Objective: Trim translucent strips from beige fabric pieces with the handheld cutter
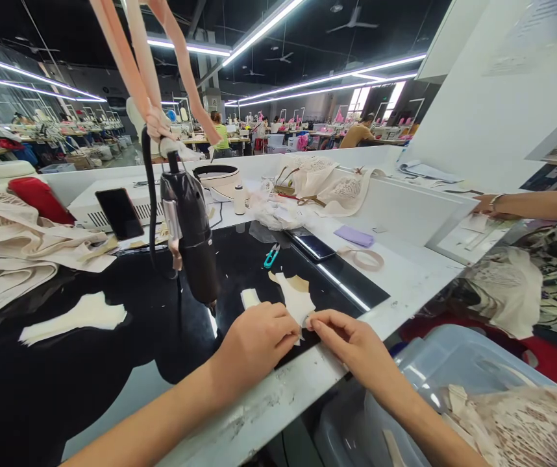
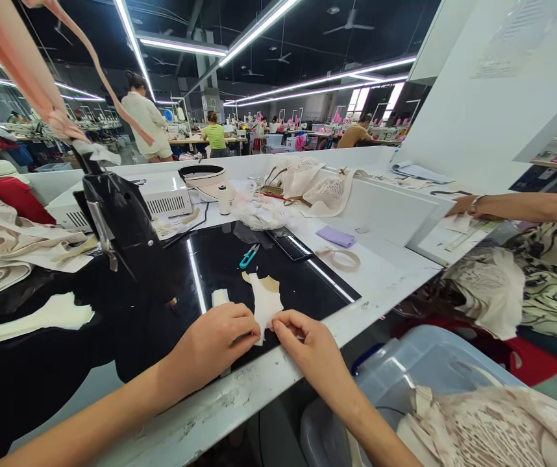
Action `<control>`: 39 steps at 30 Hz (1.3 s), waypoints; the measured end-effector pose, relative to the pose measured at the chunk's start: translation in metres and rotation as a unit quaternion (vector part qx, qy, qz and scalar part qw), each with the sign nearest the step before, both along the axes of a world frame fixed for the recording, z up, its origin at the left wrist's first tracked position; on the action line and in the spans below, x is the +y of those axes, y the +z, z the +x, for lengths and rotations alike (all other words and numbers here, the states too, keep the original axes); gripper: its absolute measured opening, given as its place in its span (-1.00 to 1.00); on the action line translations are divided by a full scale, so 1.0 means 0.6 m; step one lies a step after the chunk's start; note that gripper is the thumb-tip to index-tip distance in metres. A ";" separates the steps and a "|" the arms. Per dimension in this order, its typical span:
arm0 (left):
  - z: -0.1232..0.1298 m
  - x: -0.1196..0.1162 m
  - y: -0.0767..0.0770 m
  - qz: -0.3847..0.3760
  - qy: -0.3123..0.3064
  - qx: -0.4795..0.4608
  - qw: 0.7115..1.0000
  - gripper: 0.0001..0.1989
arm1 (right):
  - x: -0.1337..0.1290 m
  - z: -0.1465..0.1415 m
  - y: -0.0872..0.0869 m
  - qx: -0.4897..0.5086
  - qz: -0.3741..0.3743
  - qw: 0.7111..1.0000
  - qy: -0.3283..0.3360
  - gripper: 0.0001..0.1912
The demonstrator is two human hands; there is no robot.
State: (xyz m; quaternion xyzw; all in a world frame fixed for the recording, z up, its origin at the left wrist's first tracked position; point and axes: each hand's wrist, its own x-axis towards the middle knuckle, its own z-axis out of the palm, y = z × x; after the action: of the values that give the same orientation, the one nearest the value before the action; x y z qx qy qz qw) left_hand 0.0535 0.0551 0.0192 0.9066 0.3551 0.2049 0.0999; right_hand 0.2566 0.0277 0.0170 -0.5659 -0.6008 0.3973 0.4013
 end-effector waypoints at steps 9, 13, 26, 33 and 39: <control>0.009 0.008 -0.003 0.014 -0.074 0.020 0.997 -0.79 | 0.079 0.005 0.034 0.239 0.006 0.969 -0.056 -0.57; 0.002 0.007 -0.003 0.006 -0.072 0.000 0.997 -0.77 | 0.119 0.001 0.059 0.314 0.076 0.943 -0.079 -0.61; -0.024 -0.017 0.017 0.018 -0.060 -0.076 0.995 -0.80 | 0.041 -0.034 0.128 0.344 0.249 0.905 -0.015 -0.87; -0.073 -0.085 0.068 0.141 0.025 -0.213 0.967 -0.79 | -0.043 -0.080 0.112 0.291 0.151 0.939 0.103 -0.85; -0.108 -0.107 0.075 0.058 0.074 -0.218 0.971 -0.80 | -0.088 -0.111 0.119 0.327 0.069 0.922 0.195 -0.85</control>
State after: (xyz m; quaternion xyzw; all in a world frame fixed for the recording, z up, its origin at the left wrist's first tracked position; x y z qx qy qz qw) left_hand -0.0116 -0.0089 0.0640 0.8155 0.3785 0.4245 0.1070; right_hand 0.1902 -0.0253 0.0884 -0.2464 -0.5607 0.5882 0.5282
